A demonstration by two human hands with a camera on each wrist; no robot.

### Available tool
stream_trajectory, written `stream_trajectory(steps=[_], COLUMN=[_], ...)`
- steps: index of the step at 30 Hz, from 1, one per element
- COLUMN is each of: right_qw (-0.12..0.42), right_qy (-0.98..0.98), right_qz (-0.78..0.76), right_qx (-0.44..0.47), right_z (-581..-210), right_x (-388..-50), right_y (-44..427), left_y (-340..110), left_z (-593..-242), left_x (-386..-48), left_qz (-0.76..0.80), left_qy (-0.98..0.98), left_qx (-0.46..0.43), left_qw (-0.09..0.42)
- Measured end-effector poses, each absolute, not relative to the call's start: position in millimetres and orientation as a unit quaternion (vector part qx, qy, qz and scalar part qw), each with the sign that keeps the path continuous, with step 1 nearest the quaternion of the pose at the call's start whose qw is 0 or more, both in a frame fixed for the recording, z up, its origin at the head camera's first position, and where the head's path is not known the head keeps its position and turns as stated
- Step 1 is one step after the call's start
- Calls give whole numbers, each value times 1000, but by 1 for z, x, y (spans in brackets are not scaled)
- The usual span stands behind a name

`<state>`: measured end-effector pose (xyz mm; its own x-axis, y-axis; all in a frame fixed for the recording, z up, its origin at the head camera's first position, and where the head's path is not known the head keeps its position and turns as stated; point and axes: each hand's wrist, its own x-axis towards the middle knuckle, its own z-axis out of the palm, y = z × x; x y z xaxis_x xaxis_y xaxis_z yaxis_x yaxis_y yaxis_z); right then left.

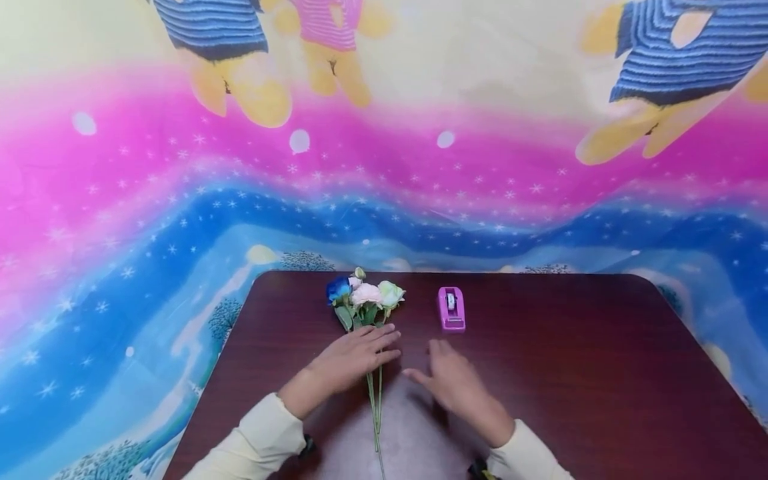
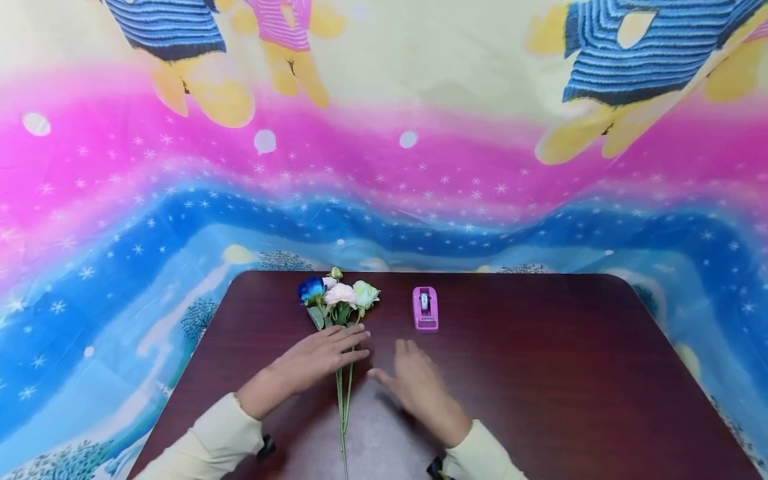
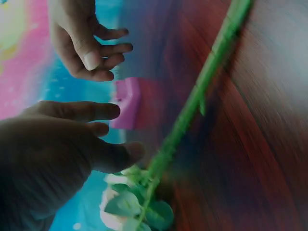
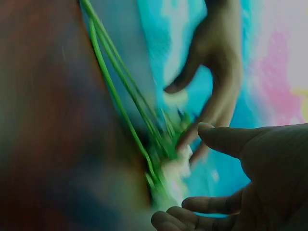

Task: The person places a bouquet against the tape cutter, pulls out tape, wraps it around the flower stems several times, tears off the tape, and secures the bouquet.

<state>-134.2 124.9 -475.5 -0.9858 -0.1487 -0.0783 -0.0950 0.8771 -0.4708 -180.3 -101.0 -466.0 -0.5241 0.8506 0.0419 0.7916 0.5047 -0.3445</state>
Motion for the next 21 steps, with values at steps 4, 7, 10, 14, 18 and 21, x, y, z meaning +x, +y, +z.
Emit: stream_trajectory(steps=[4,7,10,14,18,21], right_qw=[80,76,63,36,0,-22], right_qy=[967,971,976,978,981,983], right_qz=[-230,-216,-199,-198,-184,-168], right_qx=[-73,-69,-60,-52,-60,-71], right_z=[-490,-505,-514,-520,-520,-519], right_x=[-129,-129,-130,-132,-134,-134], right_y=[86,64,48,37,34,34], left_y=[-109,-110,-110,-110,-109,-108], left_z=[-465,-475,-483,-491,-496,-499], left_x=[-199,-211,-216,-220,-224,-227], left_qz=[219,235,247,207,164,155], left_qy=[-805,-784,-773,-774,-767,-760], left_qx=[-549,-573,-583,-596,-613,-620], left_qw=[51,38,35,56,97,120])
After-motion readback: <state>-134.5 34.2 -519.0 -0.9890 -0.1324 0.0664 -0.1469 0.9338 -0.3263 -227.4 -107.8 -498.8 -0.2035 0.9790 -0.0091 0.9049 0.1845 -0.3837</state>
